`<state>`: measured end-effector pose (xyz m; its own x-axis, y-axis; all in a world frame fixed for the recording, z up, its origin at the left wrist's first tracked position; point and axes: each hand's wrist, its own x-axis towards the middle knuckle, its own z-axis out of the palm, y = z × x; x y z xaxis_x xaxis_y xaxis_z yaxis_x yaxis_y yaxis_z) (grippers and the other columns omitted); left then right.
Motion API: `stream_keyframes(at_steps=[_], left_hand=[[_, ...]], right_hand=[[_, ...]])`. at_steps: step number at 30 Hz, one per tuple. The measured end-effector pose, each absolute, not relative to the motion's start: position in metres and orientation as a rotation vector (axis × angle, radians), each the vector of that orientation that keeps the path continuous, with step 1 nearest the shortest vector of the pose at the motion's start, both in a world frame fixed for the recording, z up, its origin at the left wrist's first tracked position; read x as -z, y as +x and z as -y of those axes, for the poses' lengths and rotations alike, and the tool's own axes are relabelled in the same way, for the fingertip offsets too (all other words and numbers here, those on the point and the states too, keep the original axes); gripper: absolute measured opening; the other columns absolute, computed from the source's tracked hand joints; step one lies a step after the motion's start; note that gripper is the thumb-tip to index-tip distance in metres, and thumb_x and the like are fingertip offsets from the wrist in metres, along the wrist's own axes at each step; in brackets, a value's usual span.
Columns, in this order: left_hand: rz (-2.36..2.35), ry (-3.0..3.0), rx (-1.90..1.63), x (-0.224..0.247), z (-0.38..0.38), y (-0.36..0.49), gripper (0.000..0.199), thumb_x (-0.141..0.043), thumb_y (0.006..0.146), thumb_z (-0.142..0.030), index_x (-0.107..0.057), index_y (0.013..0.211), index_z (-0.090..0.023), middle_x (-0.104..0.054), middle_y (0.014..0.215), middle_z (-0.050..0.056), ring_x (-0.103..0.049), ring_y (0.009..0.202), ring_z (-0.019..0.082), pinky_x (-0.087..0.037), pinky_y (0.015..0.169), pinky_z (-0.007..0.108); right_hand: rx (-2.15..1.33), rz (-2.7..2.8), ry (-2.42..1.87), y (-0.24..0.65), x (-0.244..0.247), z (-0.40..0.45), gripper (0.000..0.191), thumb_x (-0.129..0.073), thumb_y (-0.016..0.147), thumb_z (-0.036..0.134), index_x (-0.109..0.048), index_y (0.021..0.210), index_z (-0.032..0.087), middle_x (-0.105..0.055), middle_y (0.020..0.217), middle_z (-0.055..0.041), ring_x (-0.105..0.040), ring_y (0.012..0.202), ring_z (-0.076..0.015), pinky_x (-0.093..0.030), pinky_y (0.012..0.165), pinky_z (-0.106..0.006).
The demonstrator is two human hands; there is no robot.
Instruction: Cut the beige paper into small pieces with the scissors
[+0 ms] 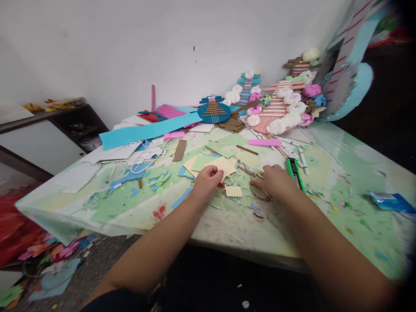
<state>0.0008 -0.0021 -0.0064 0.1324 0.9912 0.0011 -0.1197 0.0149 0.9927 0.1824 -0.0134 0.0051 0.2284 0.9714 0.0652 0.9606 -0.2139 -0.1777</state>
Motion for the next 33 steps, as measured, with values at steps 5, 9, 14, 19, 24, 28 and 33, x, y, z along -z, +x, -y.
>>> stream_keyframes(at_steps=[5,9,14,19,24,28,33], left_hand=[[-1.017,1.129,-1.144,0.002,0.004,-0.002,0.020,-0.053,0.059,-0.027,-0.047,0.073,-0.015,-0.044,0.048,-0.005,-0.042,0.038,0.005,-0.038,0.041,0.019],[-1.078,1.069,-1.203,0.001,0.003,-0.004,0.021,-0.052,0.060,-0.028,-0.048,0.075,-0.015,-0.047,0.051,-0.004,-0.044,0.041,0.005,-0.038,0.042,0.019],[-1.056,1.086,-1.333,-0.001,0.003,-0.002,0.017,-0.050,0.063,-0.029,-0.047,0.070,-0.014,-0.046,0.052,-0.004,-0.046,0.044,0.006,-0.040,0.046,0.020],[-1.034,1.076,-1.395,-0.004,0.005,-0.002,0.016,-0.051,0.063,-0.029,-0.047,0.069,-0.014,-0.047,0.054,-0.004,-0.047,0.047,0.006,-0.041,0.051,0.021],[-1.045,1.105,-1.368,-0.004,0.006,-0.002,0.016,-0.051,0.063,-0.028,-0.048,0.069,-0.014,-0.048,0.055,-0.004,-0.048,0.049,0.006,-0.039,0.052,0.020],[-1.016,1.146,-1.353,-0.004,0.006,-0.002,0.016,-0.051,0.064,-0.029,-0.049,0.069,-0.014,-0.048,0.054,-0.004,-0.047,0.049,0.006,-0.038,0.051,0.019],[-1.016,1.107,-1.321,-0.005,0.007,-0.003,0.018,-0.053,0.062,-0.029,-0.050,0.071,-0.014,-0.049,0.056,-0.003,-0.047,0.050,0.006,-0.038,0.050,0.019]], right_hand=[[-0.131,2.005,-2.397,0.188,-0.006,0.012,0.047,-0.049,0.062,0.047,-0.054,0.094,0.013,-0.050,0.092,-0.0167,-0.052,0.078,-0.0244,-0.036,0.057,-0.030],[-0.109,2.117,-2.454,0.184,-0.010,0.017,0.038,-0.047,0.064,0.043,-0.058,0.084,0.012,-0.054,0.084,-0.0167,-0.053,0.073,-0.0239,-0.035,0.052,-0.029],[-0.041,2.123,-2.366,0.185,-0.009,0.016,0.029,-0.042,0.068,0.035,-0.059,0.076,0.012,-0.056,0.079,-0.0157,-0.053,0.070,-0.0231,-0.034,0.052,-0.030],[0.100,1.889,-1.894,0.181,-0.013,0.014,0.027,-0.045,0.066,0.036,-0.053,0.080,0.015,-0.055,0.081,-0.0100,-0.048,0.080,-0.0219,-0.034,0.066,-0.031],[-0.618,1.524,-1.492,0.163,-0.013,0.023,0.024,-0.049,0.063,0.041,-0.047,0.072,0.019,-0.050,0.063,-0.0001,-0.044,0.056,-0.0122,-0.033,0.052,-0.025],[-1.172,1.334,-1.073,0.153,-0.010,0.026,0.024,-0.050,0.065,0.042,-0.043,0.067,0.019,-0.041,0.054,0.0046,-0.037,0.047,-0.0075,-0.030,0.046,-0.022],[-1.286,1.268,-1.179,0.155,-0.005,0.024,0.026,-0.053,0.063,0.042,-0.049,0.065,0.016,-0.050,0.059,0.0004,-0.043,0.048,-0.0080,-0.033,0.043,-0.022]])
